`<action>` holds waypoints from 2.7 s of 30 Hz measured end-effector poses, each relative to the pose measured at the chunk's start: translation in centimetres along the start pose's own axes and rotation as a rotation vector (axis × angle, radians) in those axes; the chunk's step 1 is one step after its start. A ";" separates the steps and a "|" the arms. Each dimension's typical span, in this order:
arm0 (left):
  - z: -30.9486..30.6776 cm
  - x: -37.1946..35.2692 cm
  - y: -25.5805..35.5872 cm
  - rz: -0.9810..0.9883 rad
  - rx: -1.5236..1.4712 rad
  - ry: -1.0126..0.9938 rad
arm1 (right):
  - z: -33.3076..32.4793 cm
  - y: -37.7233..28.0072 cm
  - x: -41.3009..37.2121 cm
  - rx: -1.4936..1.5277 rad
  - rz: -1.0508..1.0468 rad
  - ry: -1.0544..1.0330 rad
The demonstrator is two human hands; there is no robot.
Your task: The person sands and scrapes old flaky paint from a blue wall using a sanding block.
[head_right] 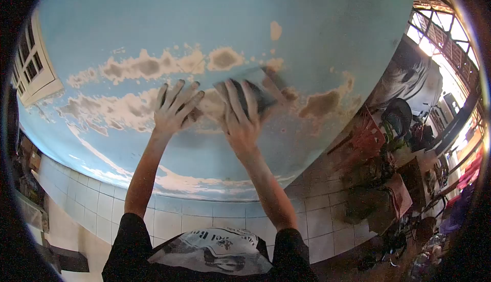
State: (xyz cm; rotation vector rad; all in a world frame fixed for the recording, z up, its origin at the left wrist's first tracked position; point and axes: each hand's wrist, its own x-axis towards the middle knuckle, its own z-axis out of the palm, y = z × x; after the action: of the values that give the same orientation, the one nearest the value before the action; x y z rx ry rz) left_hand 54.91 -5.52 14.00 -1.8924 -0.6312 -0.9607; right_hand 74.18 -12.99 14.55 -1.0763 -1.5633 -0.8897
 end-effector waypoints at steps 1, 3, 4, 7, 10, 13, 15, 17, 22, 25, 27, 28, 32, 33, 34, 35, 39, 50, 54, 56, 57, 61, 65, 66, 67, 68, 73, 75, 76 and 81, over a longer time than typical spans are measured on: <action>0.3 0.0 -0.1 -0.002 -0.011 0.031 | -0.2 -0.3 0.9 0.050 -0.014 -0.039; 0.4 -0.2 0.0 -0.013 -0.011 0.060 | -0.9 0.5 -0.3 0.029 -0.033 -0.059; 0.3 -0.1 0.1 -0.016 -0.023 0.064 | -1.0 0.8 -0.8 0.005 -0.053 -0.065; 0.3 0.4 -0.5 -0.032 -0.004 0.081 | -0.4 1.1 -1.3 -0.034 -0.012 0.038; 0.5 -0.1 0.0 -0.021 -0.016 0.055 | 0.2 -0.1 0.7 -0.022 -0.052 0.012; 0.4 0.0 -0.1 -0.016 -0.006 0.065 | -0.1 0.7 -0.6 -0.107 -0.103 0.032; 0.2 0.3 -0.5 -0.022 -0.008 0.072 | 0.3 1.2 -0.9 -0.117 -0.104 0.065; 0.1 0.2 -0.1 -0.014 0.006 0.071 | 0.4 0.4 -1.0 -0.145 -0.070 0.053; 0.1 0.1 -0.2 -0.014 -0.048 0.078 | 0.6 1.0 -0.8 -0.179 -0.148 0.037; -0.1 -0.3 -0.9 -0.043 -0.062 0.129 | 0.9 0.7 -0.5 -0.160 -0.121 0.049; 0.1 -0.6 -0.7 -0.060 -0.092 0.163 | 1.6 -0.6 0.6 -0.043 -0.124 0.065; -0.2 -1.0 -1.2 -0.071 -0.134 0.181 | 1.8 -0.2 0.7 -0.047 -0.123 0.059; -0.7 -4.3 -4.1 -0.190 -0.072 0.222 | 1.0 4.1 -0.8 -0.086 -0.085 -0.036; -0.6 -5.0 -4.8 -0.274 -0.047 0.243 | 0.1 6.1 -0.2 -0.001 -0.001 0.044; -0.3 -5.2 -5.4 -0.280 -0.045 0.251 | -0.8 7.1 0.7 0.086 0.082 0.120; 0.1 -5.4 -6.1 -0.375 -0.026 0.308 | -0.8 7.3 1.4 0.083 0.083 0.117; -0.1 -5.5 -5.9 -0.448 0.015 0.277 | 0.5 5.3 1.8 -0.121 0.235 0.098; 0.0 -5.9 -6.2 -0.434 -0.034 0.264 | 2.4 -0.6 -14.3 -0.189 0.241 -0.654; 0.0 -5.8 -6.0 -0.454 -0.052 0.270 | 1.3 2.7 -9.1 -0.321 0.462 -0.186; 0.1 -5.8 -6.0 -0.462 -0.051 0.273 | 1.9 1.7 -8.8 -0.206 0.396 0.006; 0.0 -5.8 -5.9 -0.464 -0.047 0.277 | 2.1 0.3 -9.9 -0.210 0.397 0.002; 0.0 -5.8 -6.0 -0.477 -0.061 0.270 | 3.2 -4.9 -16.9 0.039 0.342 -0.337; 0.1 -6.1 -5.9 -0.466 -0.049 0.257 | 3.1 -5.6 -14.2 -0.139 0.259 -0.327; 0.1 -6.1 -5.9 -0.452 -0.048 0.239 | 3.4 -5.6 -13.7 -0.140 0.258 -0.335; 0.2 -6.2 -5.8 -0.457 -0.052 0.233 | 3.6 -5.6 -13.5 -0.118 0.266 -0.336; 0.1 -6.3 -5.7 -0.462 -0.055 0.232 | 3.6 -5.9 -13.6 -0.095 0.279 -0.334; 0.0 -5.9 -5.9 -0.456 -0.084 0.256 | 4.4 -6.8 -14.4 -0.117 0.325 -0.321; -0.2 -5.9 -5.7 -0.476 -0.081 0.255 | 4.0 -7.3 -13.8 -0.078 0.396 -0.330; -0.3 -6.3 -5.4 -0.482 -0.090 0.238 | 3.7 -7.7 -14.0 -0.043 0.393 -0.355; 0.2 -5.9 -5.7 -0.469 -0.071 0.279 | 4.5 -8.8 -16.0 -0.168 0.359 -0.434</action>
State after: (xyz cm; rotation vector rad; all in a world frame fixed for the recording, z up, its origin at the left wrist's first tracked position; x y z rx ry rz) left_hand 47.40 -2.92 11.87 -1.6553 -0.9002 -1.5327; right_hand 66.19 -15.13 -2.36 -1.6959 -1.5822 -0.5704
